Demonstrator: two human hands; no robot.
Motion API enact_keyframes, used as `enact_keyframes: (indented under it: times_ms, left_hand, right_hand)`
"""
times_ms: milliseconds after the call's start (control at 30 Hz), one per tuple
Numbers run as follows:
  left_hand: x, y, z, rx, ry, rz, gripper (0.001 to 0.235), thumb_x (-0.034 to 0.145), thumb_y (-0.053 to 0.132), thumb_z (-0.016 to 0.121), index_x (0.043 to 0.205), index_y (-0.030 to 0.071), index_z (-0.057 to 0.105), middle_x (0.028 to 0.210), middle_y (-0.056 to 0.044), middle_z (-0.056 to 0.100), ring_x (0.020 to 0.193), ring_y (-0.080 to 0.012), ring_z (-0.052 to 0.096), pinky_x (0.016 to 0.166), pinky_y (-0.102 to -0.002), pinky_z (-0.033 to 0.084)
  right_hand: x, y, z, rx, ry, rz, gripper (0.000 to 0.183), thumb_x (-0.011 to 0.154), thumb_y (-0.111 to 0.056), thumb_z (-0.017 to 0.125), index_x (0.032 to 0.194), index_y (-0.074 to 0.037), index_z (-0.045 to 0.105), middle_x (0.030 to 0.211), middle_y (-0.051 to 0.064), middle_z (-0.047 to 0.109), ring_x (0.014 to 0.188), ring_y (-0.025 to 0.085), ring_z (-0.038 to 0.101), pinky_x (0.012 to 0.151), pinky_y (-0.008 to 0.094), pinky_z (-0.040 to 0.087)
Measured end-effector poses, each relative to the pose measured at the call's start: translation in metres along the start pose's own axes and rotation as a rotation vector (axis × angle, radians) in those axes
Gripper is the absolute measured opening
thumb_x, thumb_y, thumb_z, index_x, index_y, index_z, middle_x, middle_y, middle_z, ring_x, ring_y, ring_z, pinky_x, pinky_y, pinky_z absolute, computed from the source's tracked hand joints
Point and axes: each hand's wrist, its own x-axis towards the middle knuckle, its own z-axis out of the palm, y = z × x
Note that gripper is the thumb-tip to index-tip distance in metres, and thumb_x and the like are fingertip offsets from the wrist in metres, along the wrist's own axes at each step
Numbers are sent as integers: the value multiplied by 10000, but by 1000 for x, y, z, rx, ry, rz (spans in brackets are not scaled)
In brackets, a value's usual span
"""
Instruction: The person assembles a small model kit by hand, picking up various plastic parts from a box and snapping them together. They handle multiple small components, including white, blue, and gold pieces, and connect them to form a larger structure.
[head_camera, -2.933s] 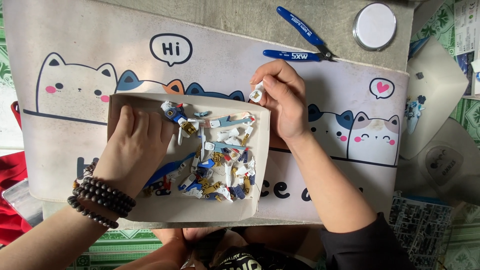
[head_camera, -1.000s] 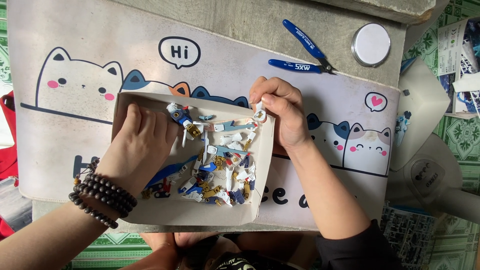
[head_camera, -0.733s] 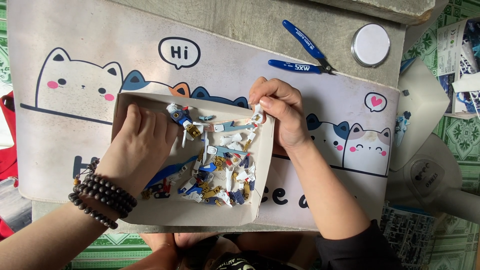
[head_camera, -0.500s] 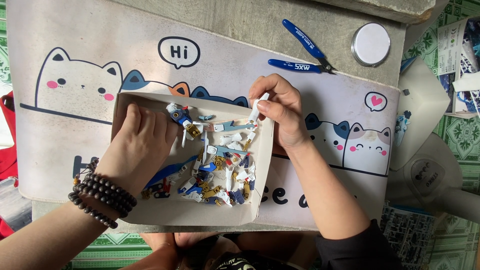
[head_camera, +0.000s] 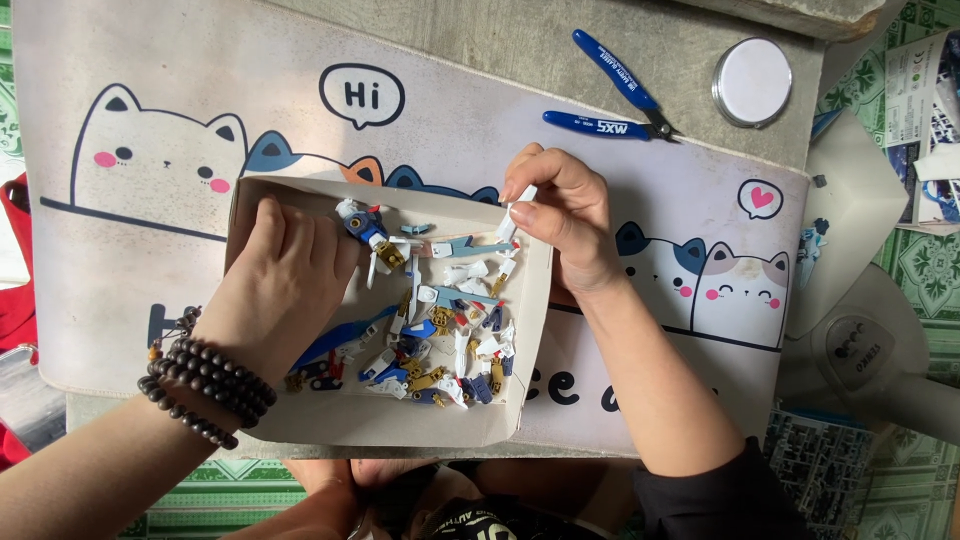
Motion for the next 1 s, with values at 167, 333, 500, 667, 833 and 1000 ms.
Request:
enact_keyframes:
  times_ms: [167, 333, 500, 667, 833, 1000]
  left_hand:
    - [1, -5, 3, 27, 53, 23, 260, 860, 211, 495, 1079, 90, 566, 961, -82, 615, 890, -214, 542, 888, -349, 391]
    - [-4, -28, -9, -99, 157, 21, 149, 894, 238, 509, 1002, 154, 568, 931, 4, 633, 840, -129, 561, 921, -284, 396]
    - [-15, -40, -15, -440, 219, -33, 180, 914, 295, 501, 873, 160, 613, 925, -28, 670, 938, -179, 611, 1038, -332, 376]
    - [-32, -49, -32, -847, 212, 131, 248, 866, 231, 510, 1032, 99, 637, 956, -74, 649, 819, -217, 580, 796, -366, 502]
    - [-36, -24, -18, -626, -86, 227, 214, 904, 290, 437, 1036, 172, 557, 848, -75, 676, 925, -197, 613, 882, -388, 425]
    - [-32, -29, -22, -604, 140, 65, 241, 911, 263, 462, 1014, 115, 622, 955, -78, 654, 785, -213, 631, 880, -336, 407]
  right_hand:
    - [-2, -2, 3, -51, 18, 27, 143, 757, -114, 492, 873, -63, 559, 862, 36, 523, 766, 98, 386, 746, 215, 302]
    - [-2, 4, 0, -49, -15, -12, 161, 793, -135, 474, 917, -64, 548, 869, 33, 521, 749, 91, 382, 738, 211, 315]
    - [-3, 6, -5, -2, -17, 22, 161, 806, -134, 470, 933, -69, 544, 879, 32, 530, 740, 89, 407, 738, 204, 338]
    - [-5, 8, -7, -15, -5, 27, 166, 845, -154, 471, 970, -66, 535, 918, 54, 554, 772, 96, 443, 764, 190, 361]
    - [-5, 10, -7, -15, -21, 29, 180, 859, -174, 456, 983, -62, 523, 915, 62, 546, 777, 97, 453, 771, 195, 374]
    - [-5, 11, -9, 12, -14, 32, 173, 863, -185, 469, 982, -68, 513, 930, 63, 549, 767, 101, 464, 762, 202, 387]
